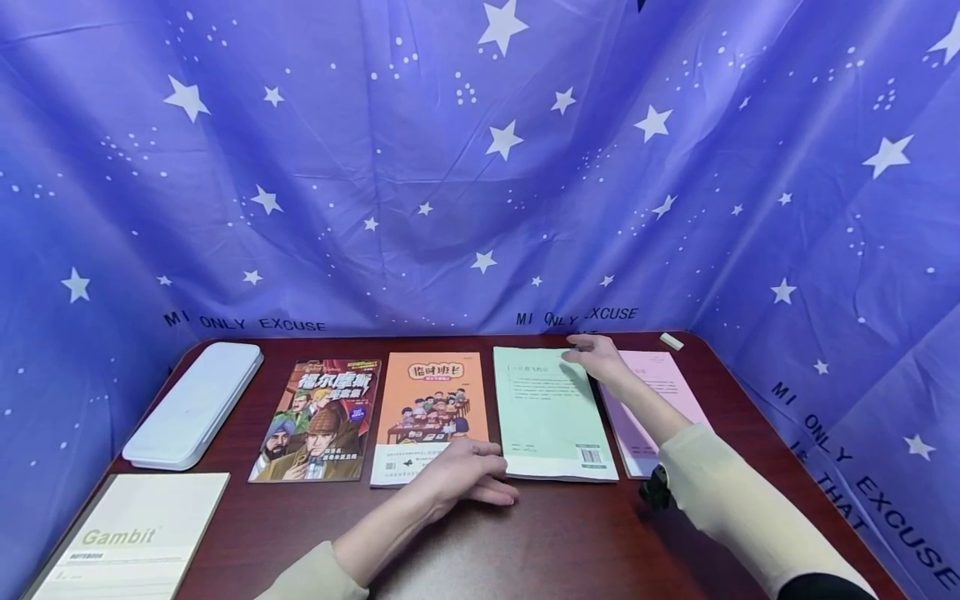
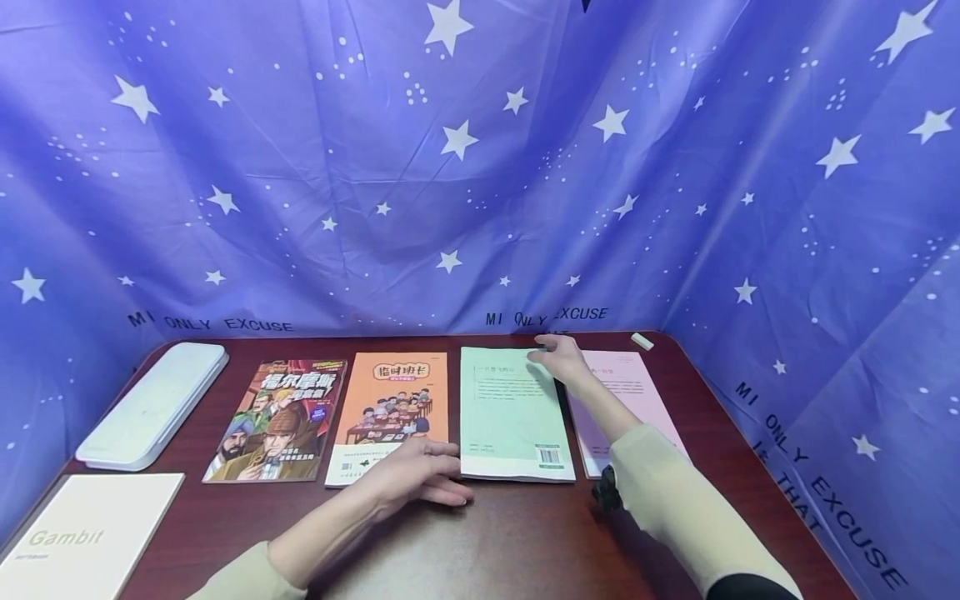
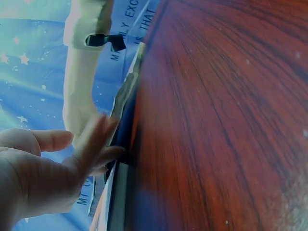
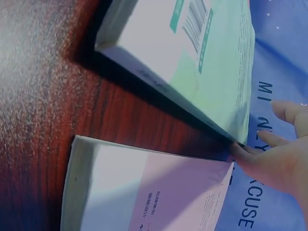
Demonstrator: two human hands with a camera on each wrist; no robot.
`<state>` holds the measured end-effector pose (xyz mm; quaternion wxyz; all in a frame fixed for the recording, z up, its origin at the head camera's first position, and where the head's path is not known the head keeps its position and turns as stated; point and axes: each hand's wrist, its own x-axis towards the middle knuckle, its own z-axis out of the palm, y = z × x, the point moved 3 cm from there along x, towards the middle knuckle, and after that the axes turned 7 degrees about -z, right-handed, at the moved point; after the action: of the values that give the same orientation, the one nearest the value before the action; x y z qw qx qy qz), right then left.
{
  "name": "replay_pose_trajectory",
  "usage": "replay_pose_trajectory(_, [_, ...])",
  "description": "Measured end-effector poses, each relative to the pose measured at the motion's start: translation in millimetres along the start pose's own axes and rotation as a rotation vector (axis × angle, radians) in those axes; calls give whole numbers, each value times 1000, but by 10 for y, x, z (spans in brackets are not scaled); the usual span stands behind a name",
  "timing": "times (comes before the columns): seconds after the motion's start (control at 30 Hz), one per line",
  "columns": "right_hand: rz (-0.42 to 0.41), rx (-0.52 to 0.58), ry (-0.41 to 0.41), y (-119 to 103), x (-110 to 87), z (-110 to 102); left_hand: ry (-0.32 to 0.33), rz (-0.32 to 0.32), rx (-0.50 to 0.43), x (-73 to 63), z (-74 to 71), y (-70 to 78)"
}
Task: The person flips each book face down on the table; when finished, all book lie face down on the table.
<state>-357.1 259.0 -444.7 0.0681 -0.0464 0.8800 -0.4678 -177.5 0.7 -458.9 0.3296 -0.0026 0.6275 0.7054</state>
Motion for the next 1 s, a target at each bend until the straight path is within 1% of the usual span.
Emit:
replay_pose_trajectory(0.17, [12,41,6,11,-12,-12,23,-5,22,-26,23,19])
replay_pose_trajectory(0.27, [17,61,9,9,-17,-20,33,-6,18,-32,31,20])
replay_pose_trajectory(0.43, [29,65,-3,-2,-29,-14,47,-15,17,-43,38,12])
replay_pose_trajectory(0.6, [29,42,-20,-31,-44,-8,62,-17,35,-84,45,9])
replay_pose_trajectory(0.73, [32,40,-6,-38,-44,-7,62,-12,35,-109,46,13])
replay_pose_trajectory(0.87, [11,12,12,-40,-41,3,66,-8,29,-131,29,19])
replay_pose_trajectory(1.0, [-21,-35,36,-43,-24,29,63,4,45,-159,-24,14])
